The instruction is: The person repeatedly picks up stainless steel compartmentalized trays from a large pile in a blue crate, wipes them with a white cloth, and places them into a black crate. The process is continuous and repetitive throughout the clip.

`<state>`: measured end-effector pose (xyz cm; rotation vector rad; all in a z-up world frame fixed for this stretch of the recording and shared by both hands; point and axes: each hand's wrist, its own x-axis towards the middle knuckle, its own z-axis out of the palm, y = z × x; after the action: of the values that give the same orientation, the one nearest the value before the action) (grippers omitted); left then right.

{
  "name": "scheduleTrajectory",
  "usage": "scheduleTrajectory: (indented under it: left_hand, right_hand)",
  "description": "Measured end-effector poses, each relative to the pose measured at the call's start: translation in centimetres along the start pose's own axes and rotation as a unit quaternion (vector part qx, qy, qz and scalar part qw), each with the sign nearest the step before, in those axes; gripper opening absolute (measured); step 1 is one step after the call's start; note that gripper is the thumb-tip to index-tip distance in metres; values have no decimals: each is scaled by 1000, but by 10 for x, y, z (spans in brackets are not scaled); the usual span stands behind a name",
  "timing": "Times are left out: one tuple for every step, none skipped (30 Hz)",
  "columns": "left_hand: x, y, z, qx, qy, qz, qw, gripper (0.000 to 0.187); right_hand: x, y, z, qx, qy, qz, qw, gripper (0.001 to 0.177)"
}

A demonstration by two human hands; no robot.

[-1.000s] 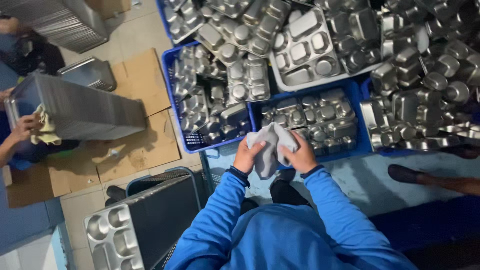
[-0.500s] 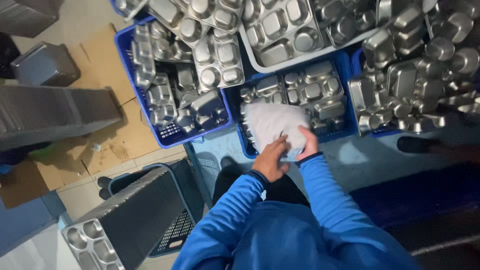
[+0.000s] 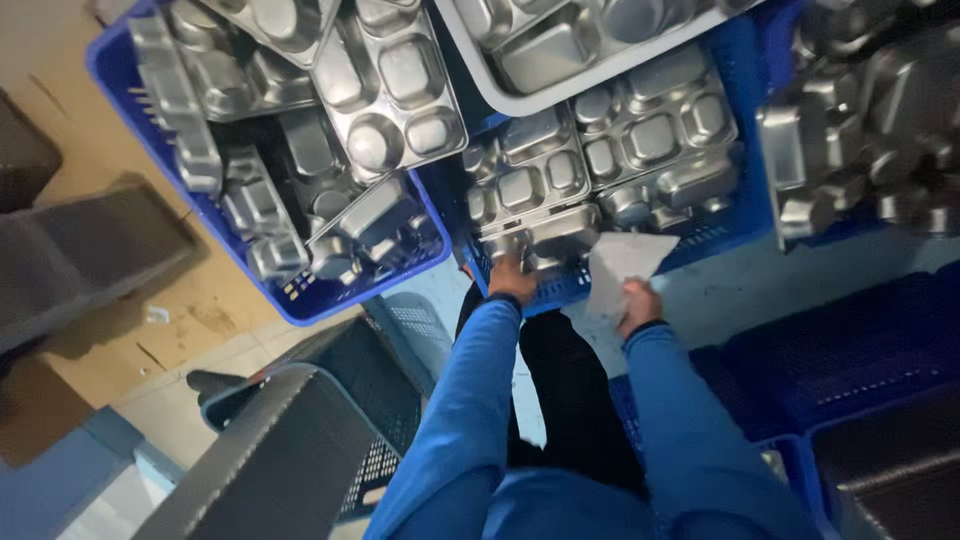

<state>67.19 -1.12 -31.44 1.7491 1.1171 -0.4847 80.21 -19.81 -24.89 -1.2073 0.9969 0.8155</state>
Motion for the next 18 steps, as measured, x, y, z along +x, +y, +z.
scheduleTrajectory:
  left_hand:
    - [15,-3,3,59,-11,-15,998,87]
    - [25,-6,5,117,-21,-33,992,83]
    - [35,-8,6,126,27,-19,991,80]
    - [47,-10,3,135,79,-2,988,78]
    - [54,-10,-1,144,129,15,981,77]
    - [61,-10,-5,137,79,-28,987,77]
    - [66,-12,-10,129,28,-70,989,76]
    - [69,-13,-15,119,-24,-111,986,76]
    - [69,-13,-18,168,-57,-102,979,72]
    - [71,-12,-22,215,-87,-91,969,68]
    - [73,-13,-25,261,-117,-79,955,65]
    - [74,-16,-29,279,-172,-53,943,61]
    - [70,-21,-31,276,-221,-34,935,59]
    - [69,-24,-29,244,-257,-8,935,56]
    - [64,-26,-25,204,-295,16,933,54]
    - [60,-26,-23,115,-298,57,946,51]
    - [50,-25,-19,13,-312,95,945,49]
    - [37,-22,-15,-83,-326,129,933,47]
  right_hand:
    - [7,19,7,-13,20,26,999,23]
    - [14,35,10,-29,40,56,997,24]
    - [19,51,16,-88,-2,7,996,24]
    - [27,67,24,-145,-48,-44,987,25]
    - [36,77,30,-232,-66,-50,969,26]
    - [44,87,36,-316,-82,-59,943,27]
    - [50,97,41,-398,-98,-67,910,28]
    - [54,102,42,-443,-81,-118,885,44]
    - [55,107,41,-487,-64,-167,855,62]
    - [56,109,41,-528,-51,-219,819,81]
    - [53,109,39,-448,-59,-153,879,60]
    - [45,111,35,-360,-66,-84,927,41]
    - [34,112,30,-267,-73,-15,961,27]
    - [26,107,27,-242,-74,-15,967,25]
    - [14,103,21,-216,-75,-14,973,22]
    - [3,96,18,-189,-77,-19,979,19]
    - [-8,88,14,-161,-80,-23,983,17]
    - [-19,82,12,-132,-85,-27,987,15]
